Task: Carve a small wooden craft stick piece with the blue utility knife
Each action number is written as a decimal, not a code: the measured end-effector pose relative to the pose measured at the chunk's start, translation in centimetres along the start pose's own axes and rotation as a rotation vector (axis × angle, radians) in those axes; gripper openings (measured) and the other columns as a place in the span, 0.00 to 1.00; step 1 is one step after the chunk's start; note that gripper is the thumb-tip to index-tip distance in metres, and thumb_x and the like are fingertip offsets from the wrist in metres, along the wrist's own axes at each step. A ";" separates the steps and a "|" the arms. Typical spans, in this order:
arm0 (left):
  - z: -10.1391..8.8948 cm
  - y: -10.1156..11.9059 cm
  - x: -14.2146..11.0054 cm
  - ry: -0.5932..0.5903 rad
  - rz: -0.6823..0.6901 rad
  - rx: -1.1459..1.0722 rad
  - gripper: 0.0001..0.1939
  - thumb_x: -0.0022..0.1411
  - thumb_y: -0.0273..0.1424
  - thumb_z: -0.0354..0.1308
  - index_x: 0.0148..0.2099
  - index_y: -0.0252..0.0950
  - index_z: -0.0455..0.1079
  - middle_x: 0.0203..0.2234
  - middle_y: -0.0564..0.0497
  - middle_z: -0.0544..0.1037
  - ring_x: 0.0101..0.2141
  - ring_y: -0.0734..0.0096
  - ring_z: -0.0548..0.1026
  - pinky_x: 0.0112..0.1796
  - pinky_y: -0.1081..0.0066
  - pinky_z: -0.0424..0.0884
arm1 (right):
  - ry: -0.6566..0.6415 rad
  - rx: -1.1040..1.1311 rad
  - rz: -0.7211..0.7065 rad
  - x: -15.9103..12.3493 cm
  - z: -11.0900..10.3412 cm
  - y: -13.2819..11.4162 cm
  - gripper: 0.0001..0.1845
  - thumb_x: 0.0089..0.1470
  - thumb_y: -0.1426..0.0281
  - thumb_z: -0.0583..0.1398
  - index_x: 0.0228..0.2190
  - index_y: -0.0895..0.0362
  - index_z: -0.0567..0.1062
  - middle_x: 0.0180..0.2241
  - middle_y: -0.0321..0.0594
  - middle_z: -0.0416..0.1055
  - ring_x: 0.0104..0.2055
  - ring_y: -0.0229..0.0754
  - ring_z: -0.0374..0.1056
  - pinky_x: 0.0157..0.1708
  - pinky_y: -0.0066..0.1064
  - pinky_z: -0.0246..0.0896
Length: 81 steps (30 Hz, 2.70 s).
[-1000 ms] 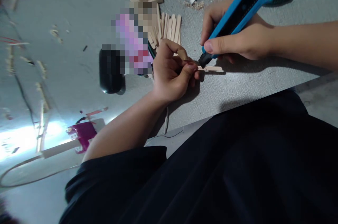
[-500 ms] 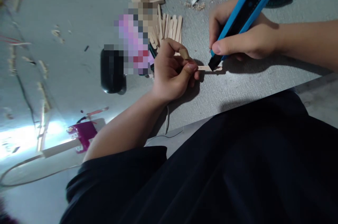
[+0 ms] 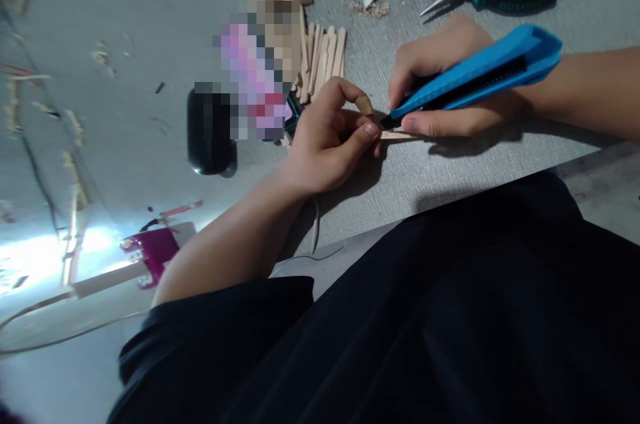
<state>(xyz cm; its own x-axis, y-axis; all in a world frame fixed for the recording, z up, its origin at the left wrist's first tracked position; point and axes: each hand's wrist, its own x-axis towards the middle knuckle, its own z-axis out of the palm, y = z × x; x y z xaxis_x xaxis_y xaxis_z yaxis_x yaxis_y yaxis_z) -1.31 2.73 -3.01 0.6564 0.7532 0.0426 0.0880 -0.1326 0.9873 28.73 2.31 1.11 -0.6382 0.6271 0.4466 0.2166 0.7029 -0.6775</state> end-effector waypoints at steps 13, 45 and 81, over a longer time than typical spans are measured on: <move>-0.8 1.2 0.2 -0.124 -0.043 0.149 0.09 0.79 0.34 0.66 0.54 0.44 0.69 0.25 0.59 0.79 0.23 0.70 0.80 0.27 0.70 0.78 | -0.101 -0.082 -0.126 0.3 0.3 -0.2 0.16 0.73 0.55 0.67 0.53 0.52 0.84 0.42 0.27 0.87 0.42 0.25 0.80 0.45 0.15 0.68; -0.3 1.0 0.4 -0.111 -0.141 0.023 0.20 0.76 0.39 0.70 0.48 0.46 0.58 0.21 0.62 0.74 0.19 0.74 0.71 0.21 0.74 0.63 | -0.338 -0.102 -0.116 -0.2 1.4 1.0 0.27 0.82 0.50 0.50 0.51 0.55 0.80 0.40 0.37 0.80 0.49 0.42 0.80 0.52 0.37 0.79; 0.1 1.0 0.2 -0.066 -0.148 -0.071 0.13 0.79 0.37 0.62 0.56 0.46 0.60 0.25 0.63 0.77 0.15 0.77 0.72 0.17 0.75 0.64 | -0.022 -0.144 -0.217 -0.5 1.7 -0.3 0.12 0.78 0.61 0.62 0.52 0.56 0.79 0.40 0.37 0.85 0.37 0.37 0.79 0.37 0.30 0.67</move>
<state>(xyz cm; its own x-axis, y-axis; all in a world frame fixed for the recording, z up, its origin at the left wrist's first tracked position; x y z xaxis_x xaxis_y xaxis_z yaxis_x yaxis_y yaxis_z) -1.01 2.73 -2.02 0.6882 0.7168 -0.1119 0.1360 0.0241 0.9904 27.71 1.23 0.08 -0.6968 0.4500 0.5585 0.1750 0.8618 -0.4761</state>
